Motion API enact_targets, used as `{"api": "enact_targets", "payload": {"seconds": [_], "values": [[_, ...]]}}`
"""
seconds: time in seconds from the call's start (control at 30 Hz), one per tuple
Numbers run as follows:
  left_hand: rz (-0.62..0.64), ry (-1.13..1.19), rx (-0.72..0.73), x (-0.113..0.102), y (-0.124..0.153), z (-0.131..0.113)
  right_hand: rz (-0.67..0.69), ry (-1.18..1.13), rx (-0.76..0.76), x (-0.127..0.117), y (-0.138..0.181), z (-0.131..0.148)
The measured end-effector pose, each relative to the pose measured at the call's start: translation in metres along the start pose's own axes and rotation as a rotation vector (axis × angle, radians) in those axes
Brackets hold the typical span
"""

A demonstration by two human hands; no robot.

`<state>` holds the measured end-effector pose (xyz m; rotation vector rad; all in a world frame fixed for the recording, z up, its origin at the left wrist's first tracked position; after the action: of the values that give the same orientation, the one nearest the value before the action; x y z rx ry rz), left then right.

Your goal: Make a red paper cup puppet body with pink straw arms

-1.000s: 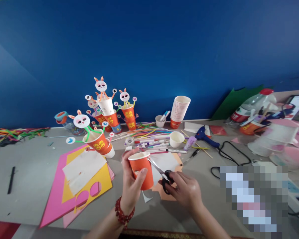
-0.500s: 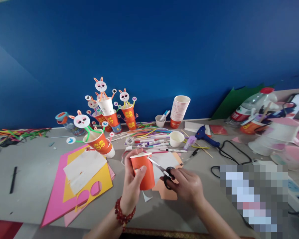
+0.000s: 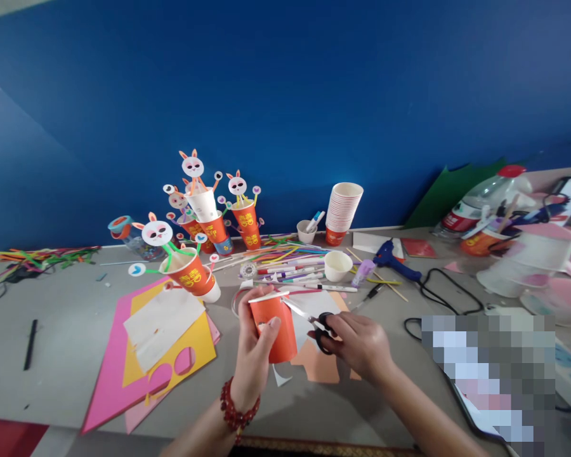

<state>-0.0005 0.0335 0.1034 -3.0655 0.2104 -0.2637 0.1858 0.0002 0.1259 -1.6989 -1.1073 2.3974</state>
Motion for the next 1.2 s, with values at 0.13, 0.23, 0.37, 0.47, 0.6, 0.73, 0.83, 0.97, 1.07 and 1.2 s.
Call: {"api": "enact_targets", "payload": {"seconds": [0.13,0.23,0.37,0.47,0.6,0.73,0.83,0.97,1.07,1.2], "values": [[0.004,0.0,-0.021,0.0,0.0,0.002,0.013,-0.014,-0.01,0.003,0.0,-0.003],[0.028,0.002,-0.042,0.001,-0.001,0.003,0.02,0.0,-0.03,0.003,-0.002,-0.004],[0.081,0.067,-0.084,0.005,-0.003,0.007,0.006,0.028,-0.085,-0.001,-0.006,-0.004],[0.079,0.119,-0.113,0.005,-0.003,0.01,0.0,0.057,-0.115,-0.003,-0.008,-0.006],[0.106,0.189,-0.157,0.007,-0.004,0.014,0.021,0.052,-0.114,-0.001,-0.007,-0.011],[0.128,0.208,-0.17,0.009,-0.005,0.014,0.044,0.053,-0.103,0.002,-0.007,-0.013],[0.109,0.167,-0.137,0.005,-0.006,0.012,0.045,0.07,-0.098,0.002,-0.009,-0.012],[0.106,0.135,-0.125,0.004,-0.005,0.009,0.056,0.069,-0.106,0.002,-0.01,-0.011],[0.107,0.141,-0.134,0.004,-0.005,0.009,0.063,0.069,-0.114,0.002,-0.01,-0.012],[0.113,0.128,-0.135,0.004,-0.006,0.007,0.071,0.062,-0.126,0.002,-0.012,-0.013]]}}
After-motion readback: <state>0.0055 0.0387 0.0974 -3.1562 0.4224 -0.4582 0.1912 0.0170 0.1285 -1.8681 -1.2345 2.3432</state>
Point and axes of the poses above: each hand's wrist, its own y-axis away from the middle knuckle, its own x-axis out of the palm, z = x × y, the point moved 9 cm from there along -y, towards the middle knuckle, and after that the axes turned 12 degrees about z, right-handed, at the moved point
